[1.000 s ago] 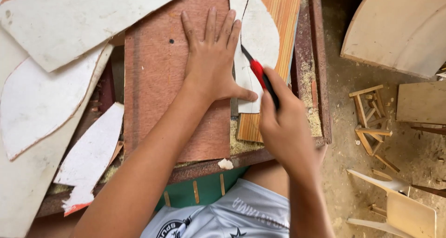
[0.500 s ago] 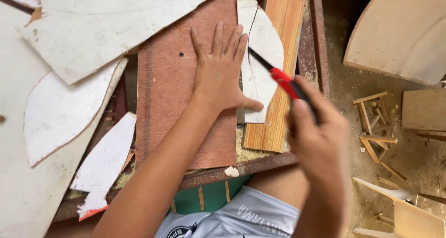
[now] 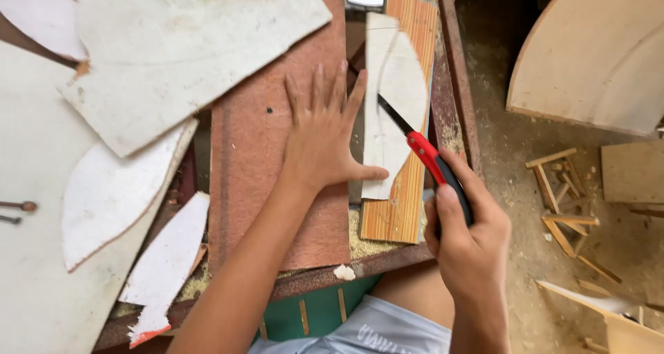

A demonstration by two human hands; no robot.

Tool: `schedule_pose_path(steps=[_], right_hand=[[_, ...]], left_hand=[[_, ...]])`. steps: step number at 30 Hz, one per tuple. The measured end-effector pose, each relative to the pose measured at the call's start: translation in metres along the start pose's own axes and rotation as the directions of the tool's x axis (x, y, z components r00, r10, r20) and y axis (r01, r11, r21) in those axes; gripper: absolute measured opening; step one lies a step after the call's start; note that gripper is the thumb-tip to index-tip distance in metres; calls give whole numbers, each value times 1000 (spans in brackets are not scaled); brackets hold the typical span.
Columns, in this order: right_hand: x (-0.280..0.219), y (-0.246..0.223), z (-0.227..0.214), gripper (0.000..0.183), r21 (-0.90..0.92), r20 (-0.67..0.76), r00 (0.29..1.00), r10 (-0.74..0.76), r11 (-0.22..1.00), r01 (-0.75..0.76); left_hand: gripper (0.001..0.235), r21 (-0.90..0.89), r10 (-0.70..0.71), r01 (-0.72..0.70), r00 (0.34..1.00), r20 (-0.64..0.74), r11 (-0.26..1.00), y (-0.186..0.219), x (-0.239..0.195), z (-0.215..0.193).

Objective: Using a hand saw to cut a curved shape out of a thin sheet of material on a workbench.

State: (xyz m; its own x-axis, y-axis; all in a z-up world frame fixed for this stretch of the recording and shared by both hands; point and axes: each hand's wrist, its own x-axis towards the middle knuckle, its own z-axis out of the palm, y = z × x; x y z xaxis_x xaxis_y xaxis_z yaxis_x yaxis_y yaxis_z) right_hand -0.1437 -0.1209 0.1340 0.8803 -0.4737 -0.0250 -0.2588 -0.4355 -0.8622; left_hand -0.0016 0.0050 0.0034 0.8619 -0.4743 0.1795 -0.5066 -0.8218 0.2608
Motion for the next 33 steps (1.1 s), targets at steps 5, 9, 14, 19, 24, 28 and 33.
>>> schedule_pose_path(steps=[5, 9, 14, 19, 24, 28, 33], right_hand=[[5, 15, -3, 47, -43, 92, 996, -20, 999, 24], [6, 13, -1, 48, -79, 162, 986, 43, 996, -30], [-3, -9, -6, 56, -327, 260, 963, 70, 945, 19], [-3, -15, -24, 61, -456, 238, 960, 146, 889, -22], [-16, -5, -46, 54, -191, 262, 963, 58, 981, -6], [-22, -7, -28, 54, -366, 242, 970, 14, 927, 78], [10, 24, 7, 49, -274, 199, 980, -3, 960, 58]], left_hand=[[156, 25, 35, -34, 999, -31, 999, 0, -1, -8], [144, 22, 47, -45, 993, -109, 999, 0, 3, 12], [150, 124, 24, -17, 998, -59, 992, 2, 7, 19], [155, 162, 10, -9, 1000, -2, 987, 1, 9, 16], [160, 136, 3, -7, 999, 35, 991, 3, 4, 15], [161, 137, 0, -3, 1000, 24, 991, 2, 7, 16], [157, -18, 39, -40, 997, -70, 999, -1, 5, 18]])
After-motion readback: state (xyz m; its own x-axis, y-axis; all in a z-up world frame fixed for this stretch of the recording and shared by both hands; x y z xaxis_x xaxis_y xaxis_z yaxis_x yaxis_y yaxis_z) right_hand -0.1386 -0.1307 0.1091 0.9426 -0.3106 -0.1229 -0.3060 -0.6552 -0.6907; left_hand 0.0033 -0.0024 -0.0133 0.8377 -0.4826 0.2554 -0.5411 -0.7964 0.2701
